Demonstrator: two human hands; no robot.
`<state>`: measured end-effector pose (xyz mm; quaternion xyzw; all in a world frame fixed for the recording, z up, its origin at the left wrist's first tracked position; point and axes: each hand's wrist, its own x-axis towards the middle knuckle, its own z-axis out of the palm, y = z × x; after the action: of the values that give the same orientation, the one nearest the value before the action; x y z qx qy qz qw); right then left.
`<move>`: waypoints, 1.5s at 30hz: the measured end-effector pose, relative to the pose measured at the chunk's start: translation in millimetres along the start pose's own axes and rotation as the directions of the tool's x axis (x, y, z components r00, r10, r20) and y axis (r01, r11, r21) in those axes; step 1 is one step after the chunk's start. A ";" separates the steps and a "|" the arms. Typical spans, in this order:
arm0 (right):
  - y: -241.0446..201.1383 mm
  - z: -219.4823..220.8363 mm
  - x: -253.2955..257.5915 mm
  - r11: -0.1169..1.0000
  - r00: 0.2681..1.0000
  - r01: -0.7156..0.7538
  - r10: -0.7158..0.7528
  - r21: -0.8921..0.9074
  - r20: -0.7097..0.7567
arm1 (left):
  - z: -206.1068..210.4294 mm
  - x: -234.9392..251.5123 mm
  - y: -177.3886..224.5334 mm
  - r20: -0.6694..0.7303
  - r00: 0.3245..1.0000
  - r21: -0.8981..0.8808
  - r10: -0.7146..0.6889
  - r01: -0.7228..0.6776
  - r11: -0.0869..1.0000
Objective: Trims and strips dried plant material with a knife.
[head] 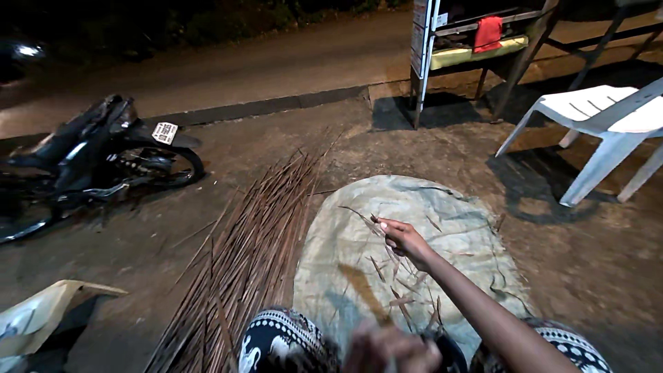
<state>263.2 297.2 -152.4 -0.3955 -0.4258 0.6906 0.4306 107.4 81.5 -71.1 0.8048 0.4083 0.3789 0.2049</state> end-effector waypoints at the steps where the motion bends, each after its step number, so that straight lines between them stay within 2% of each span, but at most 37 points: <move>1: -2.0 0.8 -0.5 1.000 1.000 0.006 -0.006 0.005 0.015 | -8.8 21.3 -12.2 -0.085 0.996 0.187 -0.024 0.040 0.982; 2: -3.4 2.3 -1.1 1.000 0.999 0.015 -0.015 0.003 0.032 | -14.8 44.0 -26.7 -0.129 0.984 0.265 -0.125 0.156 0.952; 3: -4.3 4.1 -1.9 1.000 0.998 0.026 -0.026 -0.008 0.053 | -21.1 67.1 -39.8 -0.090 0.945 0.259 -0.315 0.328 0.908; 4: -4.4 6.4 -3.2 0.999 0.997 0.044 -0.042 -0.024 0.069 | -26.2 89.5 -54.3 -0.001 0.860 0.216 -0.509 0.498 0.840; 5: -3.1 8.4 -4.3 0.996 0.995 0.072 -0.069 -0.046 0.074 | -27.9 108.1 -70.7 0.092 0.761 0.154 -0.642 0.626 0.764; 6: -1.4 9.3 -5.0 0.990 0.991 0.114 -0.107 -0.088 0.074 | -25.4 120.8 -87.3 0.175 0.690 0.074 -0.703 0.702 0.708; 7: 0.5 8.2 -4.5 0.972 0.984 0.171 -0.160 -0.165 0.074 | -20.1 127.8 -101.5 0.250 0.655 -0.001 -0.713 0.737 0.676; 9: 3.5 -1.1 -0.3 0.848 0.967 0.254 -0.235 -0.466 0.099 | -8.1 130.3 -118.7 0.343 0.669 -0.100 -0.659 0.724 0.683; 11: -3.9 -7.9 -1.2 0.621 0.980 0.194 -0.154 -0.760 0.125 | 2.4 126.7 -126.4 0.350 0.700 -0.149 -0.623 0.698 0.701; 12: -6.9 -7.9 -2.4 0.522 0.985 0.169 -0.101 -0.836 0.137 | 6.1 124.7 -128.8 0.348 0.697 -0.149 -0.628 0.702 0.696; 13: -7.9 -7.0 -3.0 0.449 0.987 0.159 -0.054 -0.879 0.151 | 9.4 122.5 -131.1 0.342 0.690 -0.156 -0.638 0.711 0.686; 16: -5.1 0.4 -3.1 0.332 0.984 0.143 0.055 -0.932 0.171 | 15.1 114.1 -140.6 0.341 0.666 -0.208 -0.663 0.741 0.638; 20: 2.2 6.4 1.6 0.183 0.980 0.138 0.116 -0.973 0.161 | 18.9 98.7 -158.0 0.346 0.661 -0.250 -0.666 0.749 0.614; 23: 10.8 9.5 3.2 0.103 0.984 0.108 0.134 -0.989 0.121 | 23.0 96.7 -159.1 0.361 0.629 -0.196 -0.688 0.773 0.604; 29: 41.3 -3.1 11.0 0.084 0.987 0.157 0.016 -0.984 0.158 | 26.4 102.1 -169.3 0.424 0.574 -0.065 -0.701 0.791 0.609; 31: 52.0 -11.1 13.0 0.091 0.990 0.068 0.121 -0.994 0.079 | 30.8 98.9 -170.0 0.430 0.555 -0.055 -0.712 0.803 0.593; 32: 57.2 -22.1 13.6 0.084 0.974 -0.043 0.224 -0.996 -0.023 | 31.3 97.1 -166.8 0.431 0.561 -0.073 -0.707 0.803 0.592; 34: 73.0 -63.3 15.3 0.023 0.872 -0.278 0.426 -0.960 -0.242 | 25.6 94.6 -155.2 0.391 0.626 -0.180 -0.675 0.771 0.611; 35: 78.7 -72.4 16.5 0.024 0.841 -0.320 0.467 -0.947 -0.272 | 18.1 93.3 -155.0 0.341 0.656 -0.253 -0.673 0.753 0.607; 36: 76.2 -68.4 19.2 0.061 0.848 -0.323 0.462 -0.944 -0.260 | 10.2 94.0 -158.4 0.297 0.673 -0.309 -0.678 0.739 0.598; 38: 51.0 -42.5 22.5 0.179 0.919 -0.249 0.355 -0.952 -0.174 | 3.5 95.8 -163.9 0.292 0.669 -0.367 -0.684 0.738 0.566; 40: 27.7 -13.6 22.9 0.310 0.980 -0.128 0.185 -0.942 -0.072 | -1.9 99.0 -166.4 0.334 0.668 -0.347 -0.665 0.743 0.572; 42: 15.6 -1.6 15.9 0.411 1.000 -0.014 0.010 -0.911 -0.011 | -4.7 104.1 -164.2 0.336 0.673 -0.276 -0.659 0.739 0.615; 45: 15.1 -5.2 -3.4 0.445 0.995 0.047 -0.099 -0.894 0.003 | -4.1 108.1 -154.9 0.325 0.680 -0.158 -0.658 0.724 0.671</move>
<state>265.1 291.3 -167.5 -0.5610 -0.7306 0.3348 0.1986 67.5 259.6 -119.7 0.5911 0.5997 0.2242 0.4906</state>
